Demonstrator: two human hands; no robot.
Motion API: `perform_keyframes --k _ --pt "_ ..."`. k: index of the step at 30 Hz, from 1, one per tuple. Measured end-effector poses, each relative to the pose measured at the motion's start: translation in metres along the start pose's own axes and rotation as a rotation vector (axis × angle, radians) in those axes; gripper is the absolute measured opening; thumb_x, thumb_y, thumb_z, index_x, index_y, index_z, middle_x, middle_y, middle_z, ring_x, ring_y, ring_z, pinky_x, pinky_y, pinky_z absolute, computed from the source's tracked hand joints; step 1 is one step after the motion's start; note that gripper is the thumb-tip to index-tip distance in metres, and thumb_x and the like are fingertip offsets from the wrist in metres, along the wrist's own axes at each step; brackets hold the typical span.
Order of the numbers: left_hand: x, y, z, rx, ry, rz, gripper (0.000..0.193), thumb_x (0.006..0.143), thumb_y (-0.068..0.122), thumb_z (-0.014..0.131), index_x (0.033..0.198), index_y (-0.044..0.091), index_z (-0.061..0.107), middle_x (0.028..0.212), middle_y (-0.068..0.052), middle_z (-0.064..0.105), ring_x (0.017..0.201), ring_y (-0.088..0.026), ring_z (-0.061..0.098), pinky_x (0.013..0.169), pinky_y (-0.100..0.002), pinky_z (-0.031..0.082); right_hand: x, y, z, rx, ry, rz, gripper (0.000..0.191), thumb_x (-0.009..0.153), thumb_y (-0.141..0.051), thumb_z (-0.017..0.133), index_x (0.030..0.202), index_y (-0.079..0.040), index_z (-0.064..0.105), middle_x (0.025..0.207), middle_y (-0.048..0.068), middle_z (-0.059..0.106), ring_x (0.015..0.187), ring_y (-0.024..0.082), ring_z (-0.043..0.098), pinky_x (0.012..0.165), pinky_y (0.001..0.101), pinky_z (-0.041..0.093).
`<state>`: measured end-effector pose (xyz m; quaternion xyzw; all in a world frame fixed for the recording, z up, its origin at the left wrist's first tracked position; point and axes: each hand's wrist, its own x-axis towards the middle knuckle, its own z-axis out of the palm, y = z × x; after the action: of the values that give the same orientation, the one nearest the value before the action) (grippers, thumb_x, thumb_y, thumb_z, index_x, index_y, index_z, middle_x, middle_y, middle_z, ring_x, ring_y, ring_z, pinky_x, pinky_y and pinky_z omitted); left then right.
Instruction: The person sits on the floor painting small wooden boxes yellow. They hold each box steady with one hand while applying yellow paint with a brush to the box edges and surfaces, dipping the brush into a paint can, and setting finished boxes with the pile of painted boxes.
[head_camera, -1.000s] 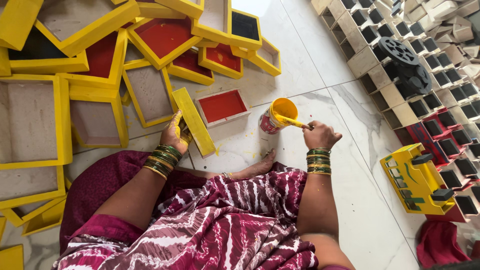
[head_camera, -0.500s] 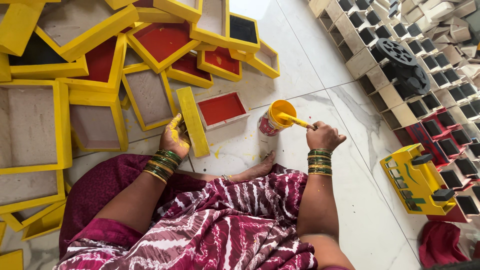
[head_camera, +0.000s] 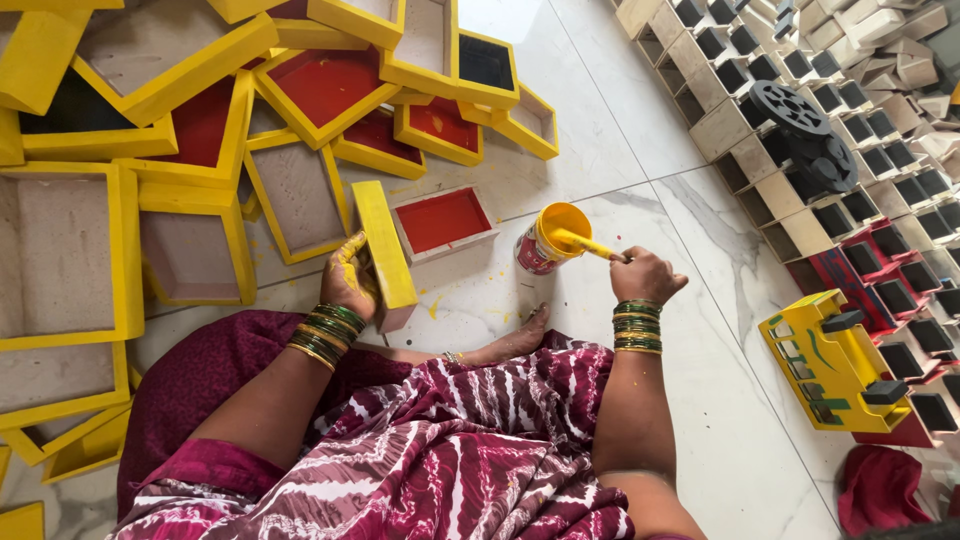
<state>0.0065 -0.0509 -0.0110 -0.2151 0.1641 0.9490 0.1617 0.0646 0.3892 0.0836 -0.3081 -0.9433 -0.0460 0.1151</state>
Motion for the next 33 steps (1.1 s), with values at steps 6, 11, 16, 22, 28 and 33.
perform_keyframes --k 6,11,16,22,28,33 --pt "-0.002 0.005 0.003 -0.005 -0.049 0.043 0.023 0.098 0.024 0.065 0.112 0.007 0.067 0.108 -0.006 0.072 0.100 -0.022 0.068 0.094 -0.036 0.053 -0.001 -0.002 0.002 0.028 -0.029 0.010 0.020 0.088 -0.045 0.075 0.092 -0.027 0.083 0.077 0.002 0.075 0.086 0.024 0.066 0.089 0.0463 0.032" --pt "-0.006 0.003 0.003 0.061 -0.025 -0.086 0.027 0.095 0.031 0.059 0.114 0.014 0.066 0.110 -0.004 0.071 0.103 -0.024 0.066 0.093 -0.043 0.051 -0.001 -0.002 0.004 0.034 -0.015 -0.010 0.016 0.088 -0.041 0.075 0.092 -0.028 0.083 0.079 0.002 0.075 0.087 0.024 0.068 0.089 0.0460 0.032" --pt "-0.004 0.004 0.000 0.041 -0.102 -0.064 0.029 0.096 0.031 0.057 0.117 0.013 0.064 0.113 -0.006 0.071 0.107 -0.025 0.066 0.096 -0.043 0.051 -0.002 -0.003 0.005 0.019 -0.021 -0.016 0.018 0.088 -0.044 0.076 0.092 -0.027 0.082 0.080 0.002 0.075 0.088 0.024 0.067 0.089 0.0465 0.032" --pt "-0.003 0.005 -0.001 0.046 -0.085 -0.065 0.034 0.097 0.036 0.057 0.121 0.013 0.062 0.117 -0.009 0.067 0.110 -0.027 0.063 0.099 -0.044 0.049 0.000 -0.002 0.004 0.024 -0.027 -0.009 0.019 0.088 -0.045 0.075 0.091 -0.027 0.082 0.080 0.002 0.075 0.089 0.025 0.067 0.090 0.0472 0.032" --pt "-0.010 0.005 0.003 0.067 -0.140 -0.077 0.050 0.095 0.044 0.050 0.130 0.010 0.061 0.127 -0.011 0.066 0.117 -0.030 0.062 0.106 -0.049 0.046 0.001 0.002 0.002 -0.009 0.011 0.025 0.018 0.091 -0.043 0.073 0.091 -0.027 0.083 0.078 0.003 0.075 0.087 0.025 0.066 0.090 0.0470 0.031" --pt "-0.016 0.007 0.010 0.086 -0.180 -0.079 0.052 0.093 0.046 0.051 0.132 0.012 0.059 0.129 -0.009 0.065 0.118 -0.030 0.062 0.106 -0.049 0.046 0.001 0.002 0.002 0.013 0.001 0.001 0.019 0.088 -0.044 0.075 0.090 -0.028 0.083 0.074 0.003 0.073 0.084 0.025 0.066 0.090 0.0465 0.031"
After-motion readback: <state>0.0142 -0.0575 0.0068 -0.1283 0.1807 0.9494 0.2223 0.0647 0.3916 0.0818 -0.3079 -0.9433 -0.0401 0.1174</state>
